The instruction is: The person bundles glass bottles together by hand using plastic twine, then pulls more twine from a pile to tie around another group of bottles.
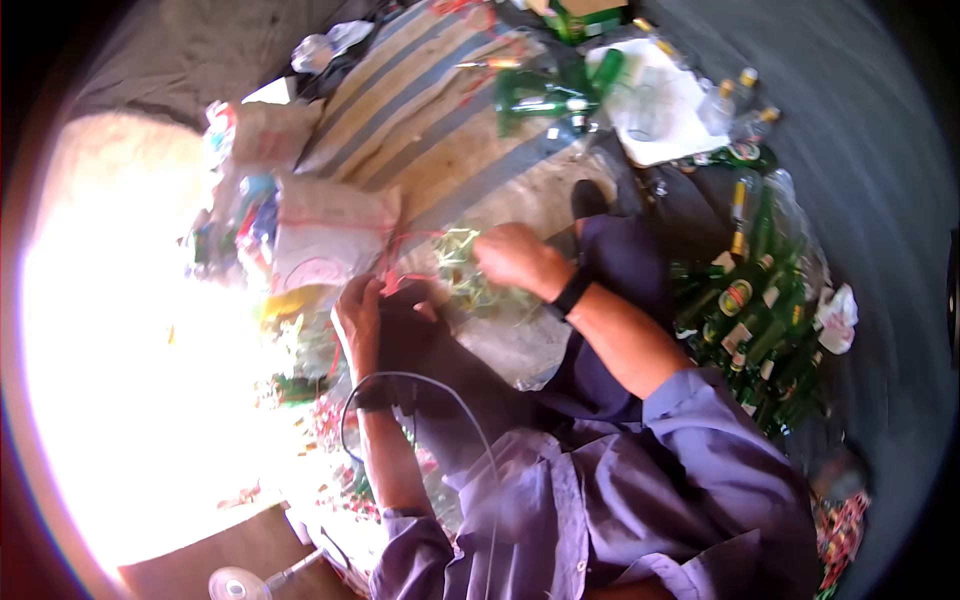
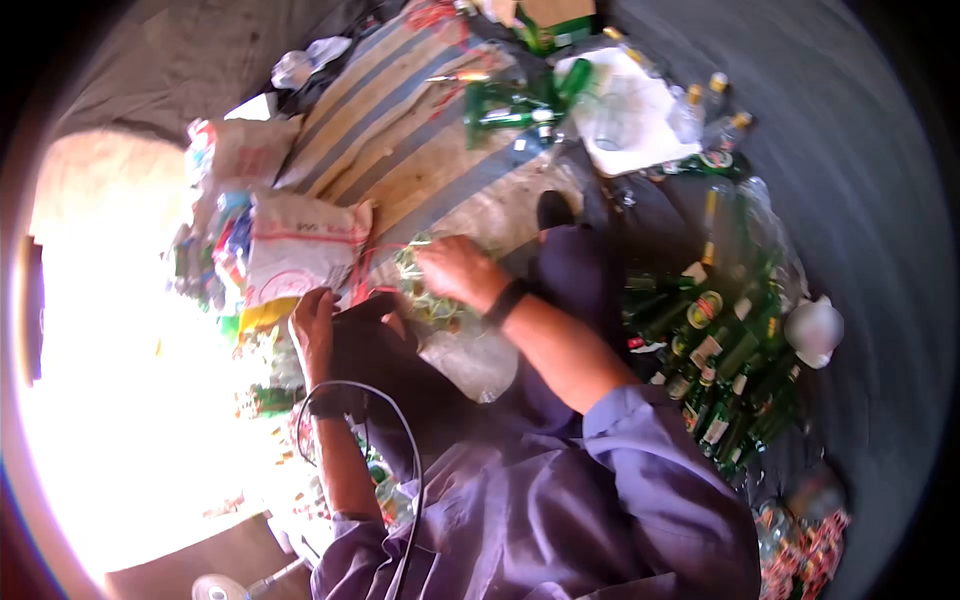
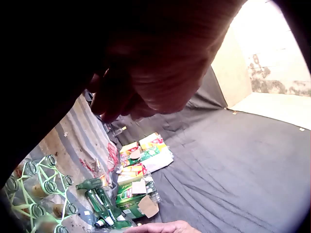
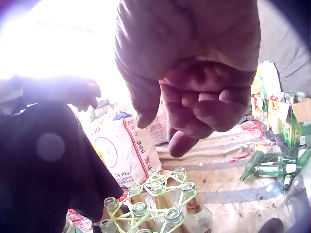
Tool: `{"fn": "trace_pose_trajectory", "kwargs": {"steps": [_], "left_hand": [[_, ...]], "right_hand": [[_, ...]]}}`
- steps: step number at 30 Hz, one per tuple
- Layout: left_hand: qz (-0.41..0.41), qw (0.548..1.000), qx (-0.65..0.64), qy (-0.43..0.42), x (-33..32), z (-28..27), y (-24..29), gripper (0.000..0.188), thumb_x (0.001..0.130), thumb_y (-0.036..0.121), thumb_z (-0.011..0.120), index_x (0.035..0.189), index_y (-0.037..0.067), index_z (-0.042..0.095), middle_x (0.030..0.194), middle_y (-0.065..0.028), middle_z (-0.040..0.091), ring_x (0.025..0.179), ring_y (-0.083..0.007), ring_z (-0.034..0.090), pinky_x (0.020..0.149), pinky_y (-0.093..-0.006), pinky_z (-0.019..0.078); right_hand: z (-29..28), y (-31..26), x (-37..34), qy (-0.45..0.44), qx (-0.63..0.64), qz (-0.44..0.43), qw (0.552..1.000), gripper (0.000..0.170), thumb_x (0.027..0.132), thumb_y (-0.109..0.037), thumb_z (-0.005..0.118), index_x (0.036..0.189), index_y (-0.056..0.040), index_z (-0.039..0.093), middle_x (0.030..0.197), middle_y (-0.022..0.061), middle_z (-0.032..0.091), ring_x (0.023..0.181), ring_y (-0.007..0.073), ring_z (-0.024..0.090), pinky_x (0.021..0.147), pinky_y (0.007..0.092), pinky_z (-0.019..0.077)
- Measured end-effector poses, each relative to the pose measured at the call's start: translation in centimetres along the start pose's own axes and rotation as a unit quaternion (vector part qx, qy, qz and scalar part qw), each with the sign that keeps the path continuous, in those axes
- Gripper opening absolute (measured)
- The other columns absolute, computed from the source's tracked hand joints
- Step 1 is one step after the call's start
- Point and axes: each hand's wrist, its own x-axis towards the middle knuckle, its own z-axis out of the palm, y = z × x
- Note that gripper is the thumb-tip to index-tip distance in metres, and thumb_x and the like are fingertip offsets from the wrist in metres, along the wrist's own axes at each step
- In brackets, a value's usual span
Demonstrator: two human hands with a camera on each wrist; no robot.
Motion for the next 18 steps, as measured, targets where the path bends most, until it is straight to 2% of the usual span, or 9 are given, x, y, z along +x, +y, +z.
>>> {"fn": "trace_pose_trajectory", "kwargs": {"steps": [1, 3, 7, 8, 13, 15, 16, 17, 18], "left_hand": [[-0.028, 0.999, -0.042, 0.02, -0.6, -0.4, 0.5, 0.032, 0.088, 0.024, 0.06, 0.1, -0.003, 0.071, 0.087, -0.0184, 0.072, 0.083, -0.0259, 0.069, 0.079, -0.0358, 0.0508], [-0.024, 0.995, -0.07, 0.064, -1.5, -1.4, 0.4, 0.031, 0.088, 0.022, 0.061, 0.102, -0.004, 0.07, 0.088, -0.0169, 0.072, 0.083, -0.0234, 0.069, 0.08, -0.0344, 0.0511], [-0.049, 0.979, -0.15, 0.131, -3.0, -4.1, 0.3, 0.032, 0.089, 0.02, 0.063, 0.106, -0.007, 0.067, 0.092, -0.0142, 0.073, 0.084, -0.0204, 0.068, 0.081, -0.0324, 0.0515], [-0.053, 0.978, -0.159, 0.128, -3.4, -4.6, 0.2, 0.032, 0.09, 0.021, 0.063, 0.107, -0.007, 0.067, 0.092, -0.014, 0.073, 0.083, -0.0195, 0.067, 0.08, -0.0319, 0.0515], [-0.174, 0.958, -0.225, 0.038, -6.3, -2.7, -9.3, 0.031, 0.094, 0.022, 0.061, 0.106, -0.006, 0.068, 0.092, -0.0083, 0.072, 0.082, -0.0138, 0.064, 0.075, -0.0295, 0.0498], [-0.187, 0.943, -0.273, 0.042, -9.0, 1.1, -16.3, 0.027, 0.092, 0.02, 0.061, 0.101, -0.004, 0.07, 0.082, -0.0071, 0.07, 0.072, -0.0146, 0.063, 0.068, -0.0295, 0.0499], [-0.216, 0.943, -0.252, 0.01, -10.7, 1.5, -17.1, 0.028, 0.092, 0.021, 0.062, 0.101, -0.004, 0.07, 0.081, -0.0076, 0.069, 0.07, -0.0146, 0.063, 0.066, -0.0297, 0.05], [-0.241, 0.942, -0.231, -0.025, -12.3, 1.9, -17.7, 0.028, 0.091, 0.021, 0.062, 0.1, -0.005, 0.07, 0.08, -0.0081, 0.069, 0.069, -0.0147, 0.063, 0.064, -0.0299, 0.05], [-0.16, 0.964, -0.212, -0.032, -14.1, 3.4, -19.8, 0.028, 0.091, 0.021, 0.061, 0.098, -0.005, 0.069, 0.079, -0.0081, 0.068, 0.067, -0.0151, 0.063, 0.062, -0.0303, 0.0498]], "right_hand": [[-0.2, 0.2, -0.1, 0.072, 0.043, -0.015, 0.996, 0.015, 0.075, -0.016, 0.067, 0.068, -0.0023, 0.068, 0.071, 0.0187, 0.066, 0.071, 0.0364, 0.068, 0.065, 0.0473, 0.0521], [-0.9, 0.4, 0.1, 0.014, 0.048, 0.009, 0.999, 0.024, 0.082, -0.023, 0.069, 0.073, -0.0002, 0.068, 0.074, 0.0211, 0.067, 0.076, 0.0383, 0.068, 0.07, 0.048, 0.0524], [-1.4, 0.1, 0.4, -0.009, 0.035, 0.029, 0.999, 0.026, 0.083, -0.023, 0.068, 0.078, 0.0025, 0.067, 0.081, 0.0231, 0.067, 0.082, 0.0392, 0.067, 0.073, 0.0482, 0.0517], [-1.3, 0.1, 0.3, 0.003, 0.02, 0.017, 1.0, 0.022, 0.081, -0.022, 0.069, 0.078, -0.0005, 0.069, 0.082, 0.0196, 0.069, 0.081, 0.0352, 0.069, 0.073, 0.0461, 0.0534], [-0.3, -0.6, 1.2, -0.03, 0.01, 0.023, 0.999, 0.024, 0.085, -0.023, 0.067, 0.085, 0.0014, 0.067, 0.083, 0.0241, 0.067, 0.085, 0.041, 0.066, 0.077, 0.0495, 0.0511], [-1.0, -1.7, 1.7, -0.07, 0.003, 0.036, 0.997, 0.024, 0.086, -0.022, 0.067, 0.082, 0.0024, 0.064, 0.081, 0.0242, 0.066, 0.084, 0.0418, 0.065, 0.077, 0.0501, 0.0497], [-0.6, -1.8, 1.4, -0.023, 0.002, 0.011, 1.0, 0.024, 0.087, -0.021, 0.065, 0.081, 0.0023, 0.063, 0.081, 0.023, 0.066, 0.082, 0.0419, 0.064, 0.076, 0.0506, 0.0489], [-0.7, -1.9, 1.9, -0.056, 0.0, 0.011, 0.998, 0.024, 0.088, -0.02, 0.065, 0.079, 0.0019, 0.062, 0.08, 0.0219, 0.065, 0.082, 0.0422, 0.063, 0.075, 0.0508, 0.0486], [-0.6, -2.0, 2.0, -0.053, -0.006, 0.013, 0.998, 0.023, 0.088, -0.019, 0.065, 0.08, 0.0021, 0.061, 0.08, 0.0224, 0.065, 0.082, 0.0424, 0.063, 0.075, 0.0506, 0.0485]]}}
